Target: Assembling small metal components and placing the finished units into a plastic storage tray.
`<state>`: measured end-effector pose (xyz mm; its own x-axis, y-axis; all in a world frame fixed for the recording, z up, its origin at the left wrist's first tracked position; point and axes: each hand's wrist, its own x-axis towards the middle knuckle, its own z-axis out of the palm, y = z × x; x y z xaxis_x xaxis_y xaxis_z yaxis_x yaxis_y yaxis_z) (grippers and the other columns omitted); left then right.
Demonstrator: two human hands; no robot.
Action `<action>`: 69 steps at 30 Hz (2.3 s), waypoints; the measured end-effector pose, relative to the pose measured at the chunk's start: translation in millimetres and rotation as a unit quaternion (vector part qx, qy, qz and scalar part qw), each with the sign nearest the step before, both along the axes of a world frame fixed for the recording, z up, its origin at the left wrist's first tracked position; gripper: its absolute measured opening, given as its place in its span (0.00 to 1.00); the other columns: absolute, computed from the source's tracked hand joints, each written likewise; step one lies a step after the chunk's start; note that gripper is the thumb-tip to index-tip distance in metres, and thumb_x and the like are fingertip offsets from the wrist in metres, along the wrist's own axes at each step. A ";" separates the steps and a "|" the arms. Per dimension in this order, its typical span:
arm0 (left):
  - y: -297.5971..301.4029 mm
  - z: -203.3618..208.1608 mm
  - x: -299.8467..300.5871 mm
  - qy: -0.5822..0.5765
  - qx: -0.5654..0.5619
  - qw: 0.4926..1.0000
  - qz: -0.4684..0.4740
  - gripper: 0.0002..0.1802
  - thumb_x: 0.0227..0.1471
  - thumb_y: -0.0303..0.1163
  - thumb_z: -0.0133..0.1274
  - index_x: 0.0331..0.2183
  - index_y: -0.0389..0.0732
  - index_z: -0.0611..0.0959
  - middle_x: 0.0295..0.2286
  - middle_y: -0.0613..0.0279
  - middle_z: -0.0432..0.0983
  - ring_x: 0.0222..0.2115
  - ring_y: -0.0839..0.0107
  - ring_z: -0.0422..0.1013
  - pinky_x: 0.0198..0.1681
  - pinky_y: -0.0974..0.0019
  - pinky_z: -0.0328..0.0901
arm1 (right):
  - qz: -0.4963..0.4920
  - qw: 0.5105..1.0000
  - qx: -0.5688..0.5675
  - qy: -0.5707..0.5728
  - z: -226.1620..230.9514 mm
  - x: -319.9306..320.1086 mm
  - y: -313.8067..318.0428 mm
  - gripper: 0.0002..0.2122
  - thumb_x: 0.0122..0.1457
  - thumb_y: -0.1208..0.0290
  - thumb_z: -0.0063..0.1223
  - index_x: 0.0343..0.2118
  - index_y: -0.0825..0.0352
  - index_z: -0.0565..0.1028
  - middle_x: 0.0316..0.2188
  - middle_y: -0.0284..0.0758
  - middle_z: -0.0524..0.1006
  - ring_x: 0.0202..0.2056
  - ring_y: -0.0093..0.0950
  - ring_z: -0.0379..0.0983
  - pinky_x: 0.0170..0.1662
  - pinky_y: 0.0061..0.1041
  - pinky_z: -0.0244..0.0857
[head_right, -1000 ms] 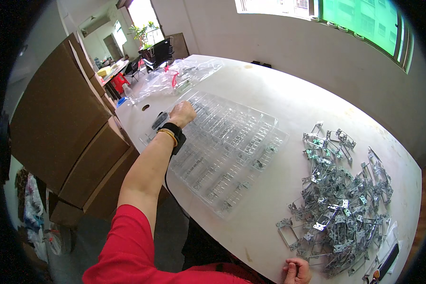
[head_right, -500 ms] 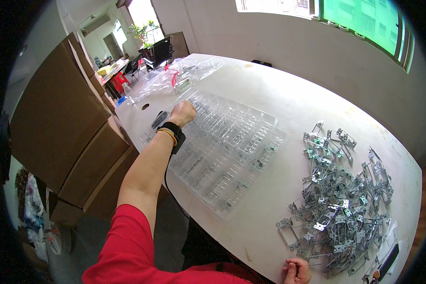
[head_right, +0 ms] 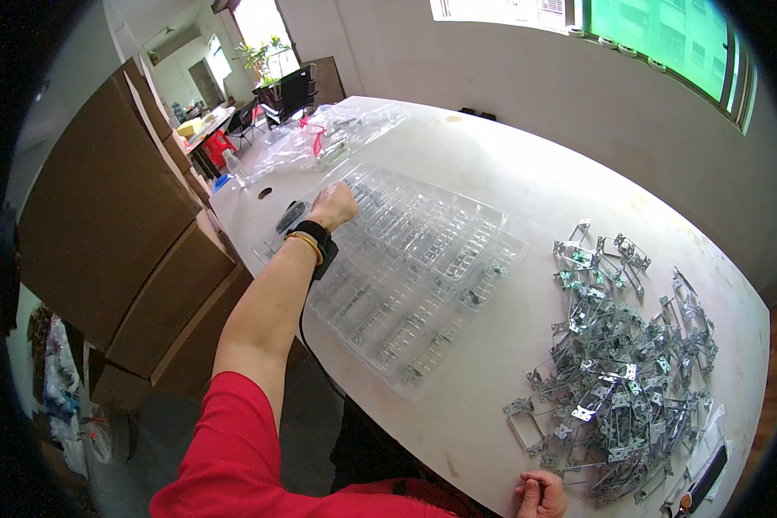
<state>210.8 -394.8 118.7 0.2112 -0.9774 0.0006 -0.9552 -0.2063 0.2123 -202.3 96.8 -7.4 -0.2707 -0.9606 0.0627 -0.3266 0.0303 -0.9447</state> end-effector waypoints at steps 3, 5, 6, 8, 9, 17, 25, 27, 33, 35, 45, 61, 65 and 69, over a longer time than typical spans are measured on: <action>-0.6 -0.4 0.4 0.001 -0.003 1.000 -0.004 0.19 0.55 0.30 0.54 0.46 0.33 0.88 0.50 0.38 0.81 0.54 0.44 0.77 0.58 0.51 0.71 | -0.002 1.000 0.001 0.001 0.3 0.2 0.1 0.04 0.74 0.73 0.50 0.44 0.68 0.74 0.36 0.33 0.80 0.29 0.18 0.75 0.36 0.18 0.69; -1.9 -2.5 0.9 0.002 -0.003 1.000 -0.005 0.19 0.55 0.30 0.54 0.46 0.33 0.88 0.50 0.38 0.81 0.54 0.44 0.77 0.58 0.51 0.71 | -0.002 1.000 0.002 0.002 0.9 0.9 -0.1 0.04 0.73 0.73 0.50 0.44 0.68 0.74 0.36 0.33 0.80 0.29 0.18 0.75 0.36 0.18 0.69; -2.6 -3.7 1.5 0.002 -0.004 1.000 -0.005 0.19 0.55 0.29 0.54 0.46 0.33 0.88 0.50 0.37 0.81 0.54 0.44 0.77 0.58 0.51 0.71 | -0.002 1.000 0.002 0.005 2.0 1.3 -0.3 0.04 0.73 0.73 0.50 0.44 0.68 0.74 0.36 0.33 0.80 0.29 0.18 0.75 0.36 0.18 0.69; -5.0 -5.4 3.8 0.004 -0.003 1.000 -0.007 0.19 0.55 0.29 0.54 0.46 0.33 0.88 0.50 0.37 0.81 0.54 0.44 0.76 0.58 0.51 0.71 | -0.001 1.000 0.002 0.008 3.4 1.8 -0.7 0.04 0.73 0.73 0.50 0.44 0.68 0.74 0.36 0.33 0.80 0.29 0.18 0.75 0.36 0.18 0.69; -6.0 -6.5 5.5 0.005 -0.003 1.000 -0.010 0.19 0.54 0.29 0.54 0.46 0.33 0.88 0.50 0.37 0.81 0.55 0.43 0.76 0.58 0.51 0.71 | 0.000 1.000 0.001 0.010 3.9 1.9 -0.9 0.04 0.73 0.74 0.50 0.44 0.68 0.74 0.36 0.33 0.80 0.29 0.18 0.75 0.36 0.18 0.69; 1.3 -1.7 8.0 0.028 -0.030 0.999 -0.020 0.20 0.53 0.30 0.54 0.45 0.31 0.88 0.49 0.36 0.81 0.53 0.42 0.77 0.57 0.50 0.72 | -0.006 1.000 0.011 0.009 9.5 4.2 -1.2 0.03 0.73 0.76 0.49 0.43 0.67 0.74 0.35 0.32 0.80 0.29 0.18 0.75 0.36 0.18 0.69; 34.2 39.9 20.5 0.028 -0.101 0.993 -0.054 0.20 0.52 0.33 0.53 0.44 0.33 0.89 0.45 0.34 0.82 0.51 0.43 0.78 0.55 0.51 0.72 | 0.007 1.000 -0.002 -0.010 10.5 2.0 -4.9 0.03 0.74 0.74 0.49 0.43 0.67 0.74 0.35 0.31 0.79 0.30 0.17 0.74 0.37 0.17 0.69; 59.6 51.5 22.9 0.070 -0.200 0.974 -0.077 0.20 0.52 0.33 0.52 0.42 0.34 0.89 0.42 0.33 0.83 0.48 0.43 0.79 0.52 0.50 0.73 | 0.008 1.000 -0.004 -0.022 9.3 2.5 -5.4 0.04 0.74 0.74 0.49 0.43 0.67 0.74 0.35 0.31 0.79 0.30 0.17 0.74 0.37 0.17 0.69; 171.5 58.1 -18.6 0.139 -0.251 0.941 -0.181 0.17 0.56 0.27 0.49 0.42 0.37 0.89 0.37 0.40 0.85 0.40 0.47 0.82 0.47 0.54 0.74 | 0.003 0.999 -0.019 -0.047 5.3 1.9 -5.6 0.04 0.74 0.74 0.49 0.43 0.67 0.74 0.36 0.30 0.79 0.31 0.16 0.74 0.38 0.18 0.70; 213.5 30.3 -37.4 0.163 -0.318 0.898 -0.259 0.12 0.57 0.23 0.53 0.40 0.37 0.89 0.35 0.43 0.83 0.39 0.49 0.80 0.44 0.55 0.73 | 0.003 0.997 -0.021 -0.069 8.0 5.4 -5.4 0.03 0.73 0.75 0.50 0.43 0.68 0.75 0.36 0.31 0.79 0.31 0.17 0.75 0.37 0.19 0.71; 368.2 -63.6 -150.1 0.331 -0.124 0.836 -0.420 0.07 0.56 0.27 0.60 0.38 0.36 0.87 0.33 0.47 0.79 0.36 0.48 0.77 0.40 0.51 0.71 | 0.037 0.991 -0.099 0.080 8.4 7.2 -4.7 0.02 0.67 0.80 0.56 0.39 0.69 0.79 0.36 0.35 0.77 0.34 0.25 0.73 0.39 0.24 0.67; 398.9 -91.4 -218.5 0.287 -0.161 0.838 -0.436 0.16 0.55 0.25 0.60 0.47 0.34 0.83 0.45 0.44 0.77 0.47 0.46 0.74 0.51 0.51 0.69 | 0.003 0.980 -0.121 0.161 16.6 -4.9 16.8 0.06 0.62 0.80 0.63 0.41 0.66 0.83 0.37 0.40 0.80 0.36 0.33 0.78 0.41 0.27 0.72; 402.4 -100.9 -238.1 0.235 -0.171 0.844 -0.450 0.29 0.56 0.30 0.62 0.57 0.32 0.75 0.53 0.43 0.73 0.54 0.43 0.68 0.59 0.48 0.64 | 0.014 0.982 -0.115 0.147 17.8 -5.3 16.1 0.07 0.61 0.80 0.64 0.41 0.66 0.83 0.37 0.40 0.80 0.36 0.34 0.78 0.40 0.29 0.72; 400.0 -105.8 -247.7 0.224 -0.165 0.851 -0.446 0.34 0.56 0.33 0.64 0.61 0.32 0.73 0.54 0.44 0.73 0.56 0.44 0.67 0.62 0.48 0.61 | 0.029 0.979 -0.123 0.159 19.9 -6.3 15.0 0.08 0.60 0.82 0.64 0.41 0.66 0.82 0.37 0.39 0.80 0.35 0.35 0.78 0.38 0.29 0.72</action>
<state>-36.9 5.2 12.9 -0.5636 -0.7109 0.4207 -0.5077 0.6998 0.5025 -208.6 111.8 12.4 -0.1462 -0.9190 0.3662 -0.5996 -0.2121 -0.7716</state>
